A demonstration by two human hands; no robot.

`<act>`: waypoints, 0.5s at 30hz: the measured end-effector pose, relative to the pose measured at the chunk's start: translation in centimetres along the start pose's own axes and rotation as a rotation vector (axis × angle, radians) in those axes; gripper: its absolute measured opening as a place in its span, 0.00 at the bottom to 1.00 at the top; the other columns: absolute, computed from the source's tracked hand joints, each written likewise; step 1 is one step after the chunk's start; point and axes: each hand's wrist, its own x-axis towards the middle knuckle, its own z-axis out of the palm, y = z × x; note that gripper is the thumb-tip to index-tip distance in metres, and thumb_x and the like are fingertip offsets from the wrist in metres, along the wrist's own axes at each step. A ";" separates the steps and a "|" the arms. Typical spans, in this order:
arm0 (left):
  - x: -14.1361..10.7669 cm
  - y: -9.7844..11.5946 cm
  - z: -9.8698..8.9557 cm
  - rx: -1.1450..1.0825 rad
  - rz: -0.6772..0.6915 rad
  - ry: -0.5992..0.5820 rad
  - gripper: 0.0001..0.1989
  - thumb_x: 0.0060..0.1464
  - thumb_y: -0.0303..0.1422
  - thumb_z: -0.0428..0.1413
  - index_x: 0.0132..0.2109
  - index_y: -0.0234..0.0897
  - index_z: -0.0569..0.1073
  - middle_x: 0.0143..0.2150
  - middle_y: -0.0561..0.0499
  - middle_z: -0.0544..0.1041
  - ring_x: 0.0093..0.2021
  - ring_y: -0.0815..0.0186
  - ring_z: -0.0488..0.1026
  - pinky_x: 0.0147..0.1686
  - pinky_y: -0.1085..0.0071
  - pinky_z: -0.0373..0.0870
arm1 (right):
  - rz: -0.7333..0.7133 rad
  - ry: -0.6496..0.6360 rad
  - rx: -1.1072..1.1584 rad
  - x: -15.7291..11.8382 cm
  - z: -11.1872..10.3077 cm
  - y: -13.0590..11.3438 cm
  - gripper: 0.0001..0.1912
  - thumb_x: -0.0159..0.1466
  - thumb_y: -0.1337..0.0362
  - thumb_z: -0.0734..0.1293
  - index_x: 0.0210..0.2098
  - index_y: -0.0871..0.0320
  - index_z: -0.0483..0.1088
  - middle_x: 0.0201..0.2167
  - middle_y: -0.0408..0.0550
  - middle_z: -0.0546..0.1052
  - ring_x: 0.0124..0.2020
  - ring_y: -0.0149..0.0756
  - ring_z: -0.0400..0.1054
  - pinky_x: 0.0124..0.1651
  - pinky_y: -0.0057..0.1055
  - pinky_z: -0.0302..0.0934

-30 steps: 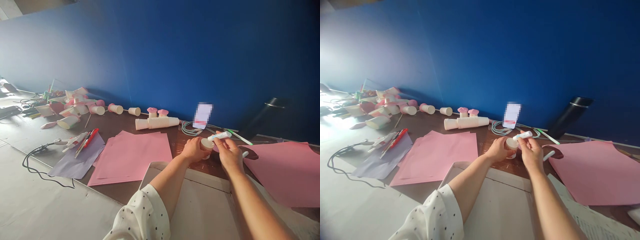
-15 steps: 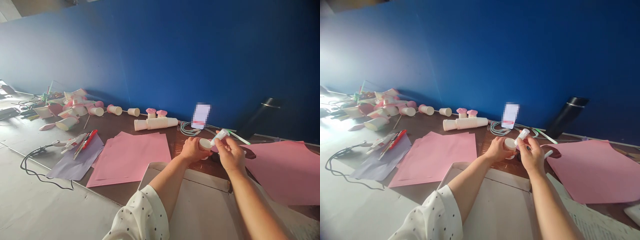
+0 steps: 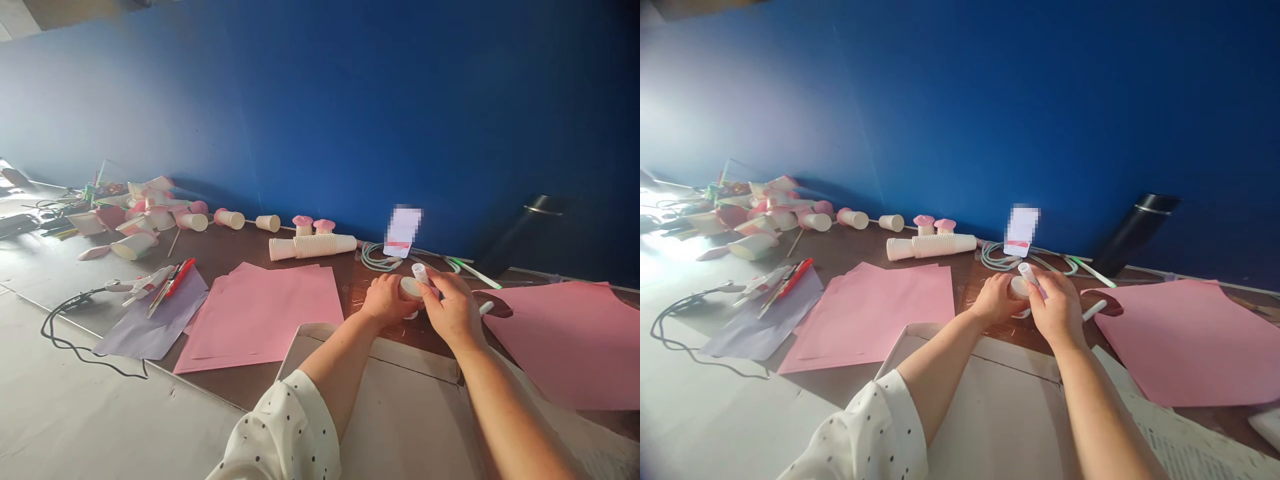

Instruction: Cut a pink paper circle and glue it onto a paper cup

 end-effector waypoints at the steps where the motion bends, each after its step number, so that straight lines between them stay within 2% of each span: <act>1: 0.0 0.0 0.0 -0.006 0.005 -0.001 0.28 0.46 0.49 0.58 0.52 0.38 0.69 0.52 0.43 0.72 0.52 0.53 0.67 0.53 0.59 0.66 | 0.049 0.017 0.021 0.0 0.0 0.0 0.19 0.64 0.53 0.62 0.48 0.55 0.75 0.38 0.53 0.77 0.43 0.45 0.70 0.48 0.40 0.64; 7: 0.1 -0.1 -0.2 -0.025 0.042 -0.024 0.28 0.47 0.49 0.59 0.51 0.37 0.70 0.53 0.42 0.71 0.55 0.52 0.66 0.55 0.57 0.64 | 0.391 0.010 0.126 0.2 -0.2 -0.1 0.23 0.60 0.49 0.65 0.48 0.56 0.76 0.34 0.51 0.79 0.33 0.43 0.72 0.39 0.38 0.65; 11: 0.2 0.0 -0.3 -0.040 0.033 -0.030 0.31 0.46 0.50 0.59 0.53 0.37 0.69 0.54 0.42 0.71 0.55 0.52 0.66 0.54 0.58 0.64 | 0.502 -0.013 0.180 0.4 -0.4 -0.3 0.26 0.59 0.47 0.65 0.50 0.56 0.75 0.30 0.50 0.79 0.33 0.45 0.73 0.38 0.40 0.65; 15: 0.1 0.0 -0.3 -0.048 0.038 -0.023 0.31 0.45 0.50 0.60 0.52 0.36 0.70 0.53 0.42 0.72 0.53 0.52 0.67 0.53 0.59 0.66 | 0.595 -0.029 0.258 0.6 -0.5 -0.7 0.26 0.59 0.49 0.66 0.53 0.54 0.74 0.31 0.48 0.80 0.35 0.44 0.74 0.40 0.39 0.66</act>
